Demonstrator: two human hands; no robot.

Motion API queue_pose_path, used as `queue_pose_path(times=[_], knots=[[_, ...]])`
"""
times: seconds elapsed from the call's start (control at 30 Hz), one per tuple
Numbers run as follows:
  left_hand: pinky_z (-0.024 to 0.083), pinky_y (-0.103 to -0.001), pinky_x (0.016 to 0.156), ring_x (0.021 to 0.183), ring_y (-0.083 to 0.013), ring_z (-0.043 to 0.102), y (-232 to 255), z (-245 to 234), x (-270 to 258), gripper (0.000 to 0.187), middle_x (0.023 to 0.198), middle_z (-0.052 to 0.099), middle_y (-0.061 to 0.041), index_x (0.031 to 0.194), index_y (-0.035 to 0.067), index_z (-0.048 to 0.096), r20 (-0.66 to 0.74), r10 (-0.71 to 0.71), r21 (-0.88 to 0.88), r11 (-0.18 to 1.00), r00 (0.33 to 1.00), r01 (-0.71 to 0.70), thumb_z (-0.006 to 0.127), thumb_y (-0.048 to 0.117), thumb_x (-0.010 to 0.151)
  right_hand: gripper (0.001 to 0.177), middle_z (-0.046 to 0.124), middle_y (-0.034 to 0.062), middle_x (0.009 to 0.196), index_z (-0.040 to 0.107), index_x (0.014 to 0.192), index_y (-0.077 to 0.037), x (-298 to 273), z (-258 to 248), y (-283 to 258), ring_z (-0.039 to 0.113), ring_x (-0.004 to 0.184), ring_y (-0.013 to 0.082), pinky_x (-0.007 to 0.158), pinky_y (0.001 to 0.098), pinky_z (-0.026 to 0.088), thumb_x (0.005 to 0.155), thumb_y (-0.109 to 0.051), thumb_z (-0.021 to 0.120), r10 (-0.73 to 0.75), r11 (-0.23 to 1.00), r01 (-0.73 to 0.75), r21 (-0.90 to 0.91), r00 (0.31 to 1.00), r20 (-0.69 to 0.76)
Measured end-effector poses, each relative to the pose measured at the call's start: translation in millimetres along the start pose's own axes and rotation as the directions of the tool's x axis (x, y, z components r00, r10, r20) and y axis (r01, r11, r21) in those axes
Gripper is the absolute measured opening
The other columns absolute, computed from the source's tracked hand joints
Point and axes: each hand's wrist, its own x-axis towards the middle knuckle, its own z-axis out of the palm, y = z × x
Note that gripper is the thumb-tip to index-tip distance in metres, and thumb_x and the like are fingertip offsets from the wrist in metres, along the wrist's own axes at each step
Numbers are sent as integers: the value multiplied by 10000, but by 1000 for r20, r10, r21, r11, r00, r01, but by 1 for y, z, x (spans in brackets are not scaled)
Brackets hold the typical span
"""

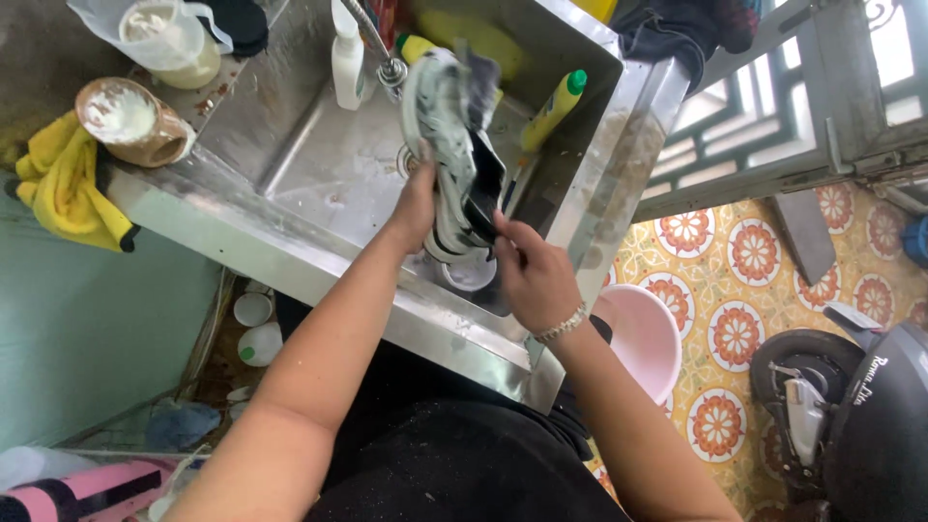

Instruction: Clean a pair of athletic shoes and insoles at a sink.

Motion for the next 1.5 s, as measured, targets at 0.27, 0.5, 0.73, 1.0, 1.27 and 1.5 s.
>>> queue_pose_path(times=[0.27,0.5,0.73,1.0,1.27,1.5], knots=[[520,-329,1016,1187,-183,640,-21,-7,20,763,1322,681,-97,1408,-4,598,66,-27,136,991,997,18,324,615,1058,217,698,201,825,732,1213,-158,22,12,0,672,747,400,639,477,502,1021,-167,631,-33,983,3,-185,987,-159],[566,-357,964,1139,-229,685,9,-2,13,765,1255,713,-140,1304,6,660,55,-23,160,987,998,14,314,631,1032,206,701,174,768,709,1166,-143,12,14,32,690,683,369,626,441,535,979,-171,628,55,998,-54,36,998,-12],[481,-341,1074,1240,-190,607,-7,-8,20,818,1356,652,-86,1446,43,537,113,44,192,979,993,-65,229,665,1014,210,641,211,745,676,1178,-84,-2,14,-3,657,607,341,615,437,526,995,-179,635,144,980,-136,147,989,-45],[509,-355,1048,1209,-197,635,-12,4,16,844,1345,670,-123,1423,-2,575,215,-98,270,962,972,37,230,663,1033,212,710,179,825,706,1199,-108,23,16,10,679,739,384,631,403,474,1004,-116,624,-35,986,8,-165,986,-164],[519,-392,1030,1182,-248,649,9,-3,14,851,1306,672,-164,1385,-44,585,7,-27,79,997,1000,27,301,663,1007,182,611,207,712,682,1166,-117,-2,19,18,632,664,411,652,440,543,1001,-156,616,180,974,-183,132,983,29],[519,-346,995,1155,-205,649,13,-13,16,848,1309,667,-134,1392,-37,577,2,44,299,953,999,-43,329,685,1022,212,686,196,850,651,1220,-91,-3,29,9,692,701,354,650,420,529,1015,-106,596,5,993,10,119,992,-127]])
